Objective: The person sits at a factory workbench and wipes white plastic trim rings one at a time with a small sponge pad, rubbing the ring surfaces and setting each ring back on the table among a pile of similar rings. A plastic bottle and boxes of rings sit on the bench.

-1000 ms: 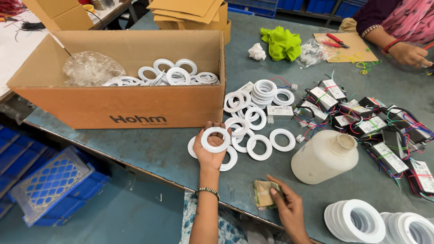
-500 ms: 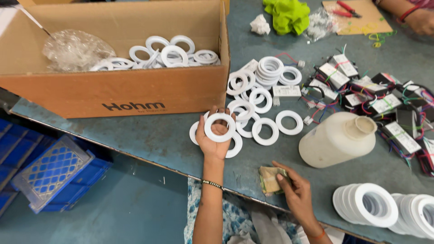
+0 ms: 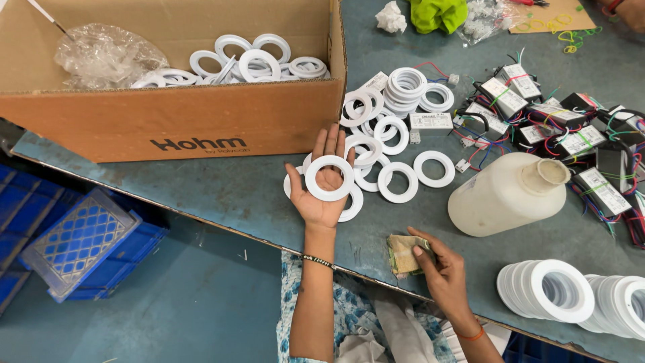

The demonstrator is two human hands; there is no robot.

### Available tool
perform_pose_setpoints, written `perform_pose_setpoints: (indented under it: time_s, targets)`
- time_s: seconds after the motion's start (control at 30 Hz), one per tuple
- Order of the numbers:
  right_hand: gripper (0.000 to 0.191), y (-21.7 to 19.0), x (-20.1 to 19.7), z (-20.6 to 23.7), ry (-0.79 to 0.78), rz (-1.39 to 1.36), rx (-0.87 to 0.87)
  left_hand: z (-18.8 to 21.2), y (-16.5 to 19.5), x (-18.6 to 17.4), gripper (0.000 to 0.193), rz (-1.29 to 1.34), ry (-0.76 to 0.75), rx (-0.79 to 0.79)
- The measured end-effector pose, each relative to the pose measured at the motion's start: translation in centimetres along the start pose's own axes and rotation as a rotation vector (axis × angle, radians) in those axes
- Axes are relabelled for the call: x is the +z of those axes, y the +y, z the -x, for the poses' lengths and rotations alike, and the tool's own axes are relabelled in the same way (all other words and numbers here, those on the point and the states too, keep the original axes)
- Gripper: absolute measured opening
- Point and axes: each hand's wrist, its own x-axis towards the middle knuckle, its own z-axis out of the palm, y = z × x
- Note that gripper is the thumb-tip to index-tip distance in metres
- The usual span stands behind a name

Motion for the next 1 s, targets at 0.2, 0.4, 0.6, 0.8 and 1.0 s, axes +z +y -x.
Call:
perform_pose_setpoints:
  time_s: [0.2,0.4,0.6,0.8,1.0]
  targets:
    - [0.036,0.1,-0.1,0.1,-0.023,-0.025,-0.018,0.3,0.1,-0.6,0.083,0.063,0.031,0.023]
    - [0.036,0.2,0.0,0.1,-0.025,-0.046,-0.025,0.6,0.2,-1.2,0.074,0.035,-0.007,0.01]
    - [0.037,0.3,-0.1,0.2,-0.026,-0.049,-0.018,0.8,0.3,-1.4,0.078,0.022,-0.002,-0.015]
    - [0.036,0.2,-0.1,0.2,-0.021,-0.041,-0.02,0.8,0.2,-1.7,0.08,0.005,-0.018,-0.051]
    - [0.037,0.1,0.0,0.2,-0.006,-0.053,-0.001,1.0,0.2,-2.7,0.077,0.023,0.035,-0.16]
